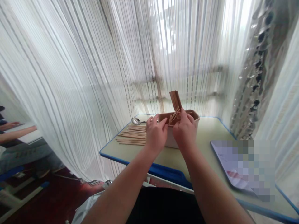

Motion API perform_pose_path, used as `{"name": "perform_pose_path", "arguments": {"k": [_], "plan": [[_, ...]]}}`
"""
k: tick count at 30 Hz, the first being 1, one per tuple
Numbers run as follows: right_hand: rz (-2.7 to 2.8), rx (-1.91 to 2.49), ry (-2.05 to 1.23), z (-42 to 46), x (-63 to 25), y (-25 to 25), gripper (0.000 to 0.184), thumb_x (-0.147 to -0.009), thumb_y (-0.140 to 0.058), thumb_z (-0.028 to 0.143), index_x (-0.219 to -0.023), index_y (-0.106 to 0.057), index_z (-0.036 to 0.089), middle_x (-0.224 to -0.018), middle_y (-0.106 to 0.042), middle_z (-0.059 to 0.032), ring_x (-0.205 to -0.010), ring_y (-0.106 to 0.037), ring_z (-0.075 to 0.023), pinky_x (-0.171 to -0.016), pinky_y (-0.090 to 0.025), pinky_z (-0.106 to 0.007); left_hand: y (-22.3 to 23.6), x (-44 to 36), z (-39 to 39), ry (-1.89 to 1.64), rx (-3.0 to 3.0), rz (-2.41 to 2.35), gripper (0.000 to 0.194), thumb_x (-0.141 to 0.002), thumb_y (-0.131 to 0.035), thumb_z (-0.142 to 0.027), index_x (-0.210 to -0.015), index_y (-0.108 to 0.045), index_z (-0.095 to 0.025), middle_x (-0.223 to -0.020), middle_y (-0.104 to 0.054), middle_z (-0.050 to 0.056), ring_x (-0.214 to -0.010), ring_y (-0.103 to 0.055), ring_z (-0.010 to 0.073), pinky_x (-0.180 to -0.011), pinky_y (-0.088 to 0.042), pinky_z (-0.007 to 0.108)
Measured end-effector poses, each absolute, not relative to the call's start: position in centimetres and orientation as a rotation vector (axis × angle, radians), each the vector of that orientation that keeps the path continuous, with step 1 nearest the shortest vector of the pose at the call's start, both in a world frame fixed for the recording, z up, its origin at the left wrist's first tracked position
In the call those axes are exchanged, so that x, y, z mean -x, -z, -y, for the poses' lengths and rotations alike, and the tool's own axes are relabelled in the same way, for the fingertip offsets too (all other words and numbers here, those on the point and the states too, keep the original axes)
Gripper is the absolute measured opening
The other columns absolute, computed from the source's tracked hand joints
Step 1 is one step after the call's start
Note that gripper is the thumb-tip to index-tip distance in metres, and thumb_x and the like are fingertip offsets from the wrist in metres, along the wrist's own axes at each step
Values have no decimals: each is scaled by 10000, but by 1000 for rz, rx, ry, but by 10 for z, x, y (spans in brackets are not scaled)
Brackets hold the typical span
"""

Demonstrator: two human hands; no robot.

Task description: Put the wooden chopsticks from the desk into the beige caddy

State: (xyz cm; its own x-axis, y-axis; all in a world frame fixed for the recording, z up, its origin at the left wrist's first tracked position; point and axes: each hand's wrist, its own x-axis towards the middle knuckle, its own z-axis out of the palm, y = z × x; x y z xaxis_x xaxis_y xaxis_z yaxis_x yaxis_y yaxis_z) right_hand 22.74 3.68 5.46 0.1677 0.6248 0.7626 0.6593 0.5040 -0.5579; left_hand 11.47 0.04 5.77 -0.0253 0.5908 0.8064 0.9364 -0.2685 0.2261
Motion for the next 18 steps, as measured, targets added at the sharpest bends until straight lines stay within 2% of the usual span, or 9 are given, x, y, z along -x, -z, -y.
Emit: {"name": "perform_pose_path", "arguments": {"k": [2, 5, 8, 12, 15, 18], "plan": [[1489, 1145, -6, -37, -227, -55, 557, -785, -386, 111, -1338, -454, 106, -1120, -639, -151, -1150, -472, -284, -977, -336, -466, -50, -108, 10, 1287, 1773, 1565, 302, -880, -471, -238, -1147, -606, -197, -1279, -521, 119, -1205, -432, 259, -1026, -345, 471], [1470, 1151, -27, -38, -226, -54, 553, -780, -392, 107, -1328, -463, 103, -1104, -645, -145, -1153, -461, -286, -985, -328, -476, -32, -80, 21, 1330, 1646, 1599, 266, -863, -478, -208, -1091, -611, -172, -1201, -564, 111, -1172, -467, 238, -1033, -358, 440], [1450, 1116, 28, -40, -225, -52, 528, -763, -407, 107, -1281, -498, 73, -1088, -638, -159, -1120, -470, -291, -988, -333, -479, -10, -40, 30, 1127, 1695, 1764, 256, -799, -524, -156, -1022, -649, -166, -1112, -621, 96, -1102, -518, 235, -1013, -387, 431], [1342, 1025, 183, -38, -226, -52, 555, -709, -453, 106, -1260, -492, 55, -1137, -583, -188, -1118, -462, -328, -988, -331, -528, 18, -3, 46, 872, 1823, 1972, 355, -739, -525, -94, -1062, -657, -161, -1149, -635, 99, -1109, -534, 220, -1024, -390, 406], [1353, 893, 295, -28, -225, -51, 539, -715, -468, 105, -1254, -494, 100, -1221, -537, -183, -1168, -433, -342, -999, -312, -551, 24, 1, 54, 778, 1910, 2050, 328, -759, -505, -99, -1026, -677, -184, -1108, -659, 70, -1073, -557, 186, -1005, -407, 354], [1586, 578, 388, -15, -217, -42, 451, -762, -472, 130, -1205, -531, 193, -1237, -556, -121, -1158, -465, -303, -977, -350, -518, 19, -2, 54, 700, 1827, 2089, 303, -761, -546, -131, -1029, -673, -194, -1093, -657, 75, -1056, -551, 199, -967, -421, 356]]}}
